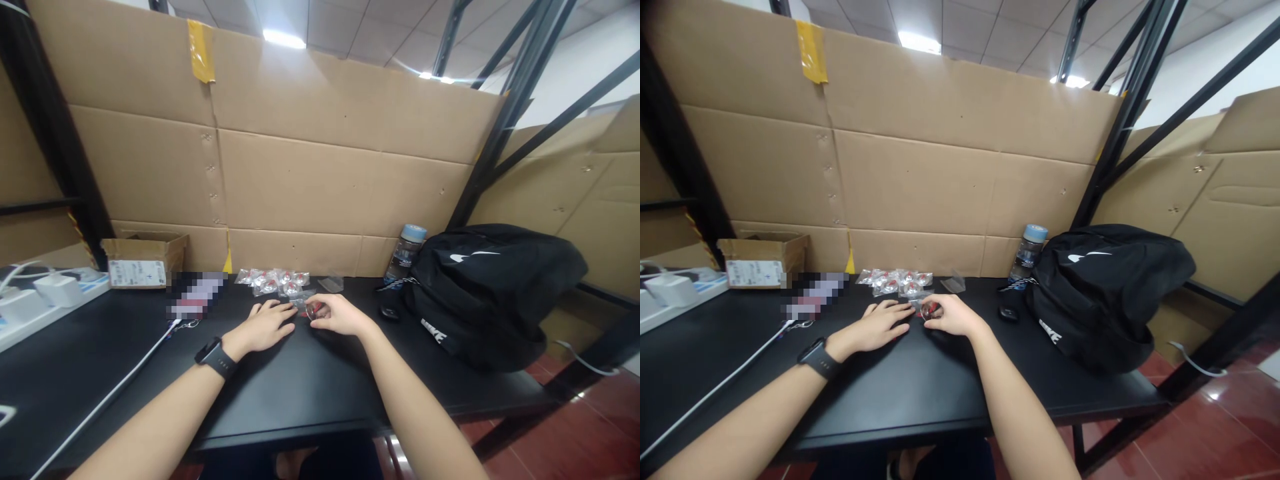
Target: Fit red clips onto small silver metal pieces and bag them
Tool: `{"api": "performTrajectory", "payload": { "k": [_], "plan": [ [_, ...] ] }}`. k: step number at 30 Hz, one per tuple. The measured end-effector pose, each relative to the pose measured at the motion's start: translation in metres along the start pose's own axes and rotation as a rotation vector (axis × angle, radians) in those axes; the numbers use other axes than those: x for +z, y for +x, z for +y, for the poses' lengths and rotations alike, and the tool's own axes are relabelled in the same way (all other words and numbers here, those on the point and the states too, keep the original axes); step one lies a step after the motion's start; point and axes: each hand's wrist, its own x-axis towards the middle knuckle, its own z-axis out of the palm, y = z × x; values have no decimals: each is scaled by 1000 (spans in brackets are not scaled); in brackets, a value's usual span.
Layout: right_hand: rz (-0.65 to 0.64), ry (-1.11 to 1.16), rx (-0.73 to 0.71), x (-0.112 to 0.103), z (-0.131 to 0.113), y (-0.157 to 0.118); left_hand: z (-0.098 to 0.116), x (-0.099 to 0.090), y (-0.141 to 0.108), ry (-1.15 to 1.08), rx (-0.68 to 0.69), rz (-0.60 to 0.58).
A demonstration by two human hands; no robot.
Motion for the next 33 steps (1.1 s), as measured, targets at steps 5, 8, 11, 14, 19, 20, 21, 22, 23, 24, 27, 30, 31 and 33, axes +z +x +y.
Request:
{"api": "performTrajectory", "payload": {
  "k": [5,8,11,14,19,20,21,22,23,24,27,30,31,33],
  "plan": [
    [24,-144,95,-12,4,-5,5,-16,0,145,-29,-59],
    [53,-122,103,-10,3,-5,7,-21,-1,179,-57,-65],
    [45,-118,91,-2,-4,-3,7,-19,-1,153,-70,-120],
    [54,-209,57,4,-13,-1,9,-18,-1,128,-54,-205],
    [91,-303,43,4,-18,-2,16,-23,-5,144,-43,-267],
    [89,-312,53,4,-17,-1,17,-24,-6,141,-39,-273],
    [90,-322,65,5,-16,-1,18,-24,-7,136,-35,-282],
    [94,-332,77,6,-15,0,18,-24,-8,131,-29,-294],
    [99,-342,87,8,-15,1,18,-23,-8,128,-24,-304],
    [105,-352,95,9,-14,1,17,-23,-8,129,-22,-312],
    [129,-364,84,10,-17,3,17,-21,-8,143,-25,-312],
    [175,-354,35,8,-25,1,17,-21,-8,158,-21,-296],
    [168,-342,16,7,-27,0,17,-21,-8,163,-20,-292],
    [119,-317,-8,7,-31,-1,17,-20,-8,172,-18,-289]
  ]
}}
